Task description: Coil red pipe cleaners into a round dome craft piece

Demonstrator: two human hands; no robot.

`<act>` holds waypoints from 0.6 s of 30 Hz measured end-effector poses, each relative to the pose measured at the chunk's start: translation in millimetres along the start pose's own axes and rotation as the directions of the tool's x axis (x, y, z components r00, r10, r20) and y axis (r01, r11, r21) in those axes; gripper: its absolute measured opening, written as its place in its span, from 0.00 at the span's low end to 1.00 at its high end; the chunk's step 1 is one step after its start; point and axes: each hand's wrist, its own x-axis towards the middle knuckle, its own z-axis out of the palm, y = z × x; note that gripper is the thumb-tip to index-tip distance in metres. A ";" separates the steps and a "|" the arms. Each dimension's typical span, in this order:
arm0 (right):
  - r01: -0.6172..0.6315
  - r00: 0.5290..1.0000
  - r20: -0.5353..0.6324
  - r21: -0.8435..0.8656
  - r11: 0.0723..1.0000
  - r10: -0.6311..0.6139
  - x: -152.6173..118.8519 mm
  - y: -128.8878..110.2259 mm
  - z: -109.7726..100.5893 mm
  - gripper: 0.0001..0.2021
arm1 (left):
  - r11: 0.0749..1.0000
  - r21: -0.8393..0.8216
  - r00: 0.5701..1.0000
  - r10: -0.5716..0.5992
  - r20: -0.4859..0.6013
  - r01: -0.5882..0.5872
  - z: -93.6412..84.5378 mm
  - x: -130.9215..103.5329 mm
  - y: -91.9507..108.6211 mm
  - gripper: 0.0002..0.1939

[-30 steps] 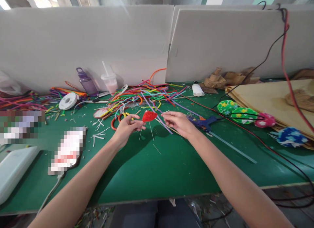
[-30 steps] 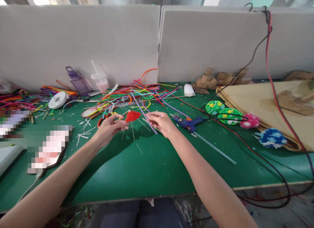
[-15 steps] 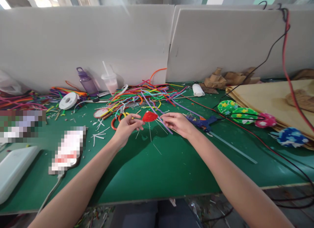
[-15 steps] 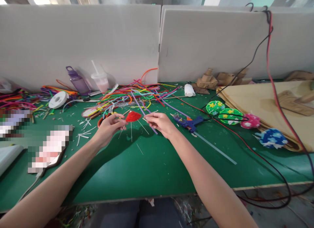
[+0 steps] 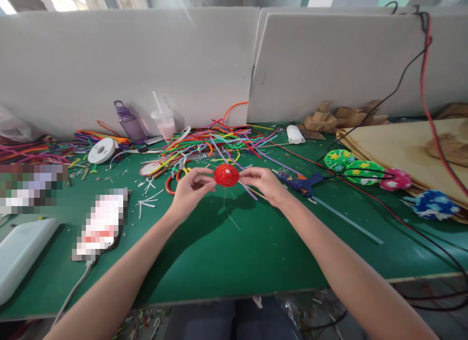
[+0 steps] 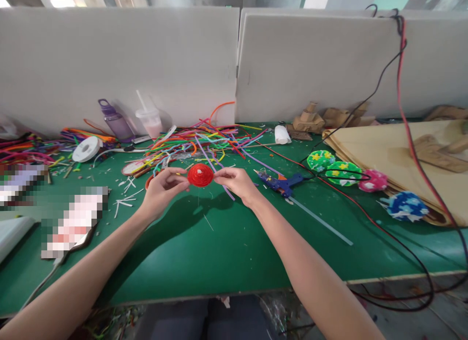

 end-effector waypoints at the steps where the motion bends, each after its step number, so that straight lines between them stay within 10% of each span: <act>1: 0.017 1.000 -0.006 -0.009 1.000 -0.017 0.1 -0.1 0.3 0.06 | 1.000 0.006 1.000 0.005 -0.005 -0.005 0.3 -0.3 0.2 0.17; 18: 0.179 0.978 -0.073 -0.197 0.964 -0.197 -0.5 4.3 2.3 0.07 | 0.994 0.080 0.993 0.079 -0.083 -0.072 2.4 -3.7 -0.8 0.15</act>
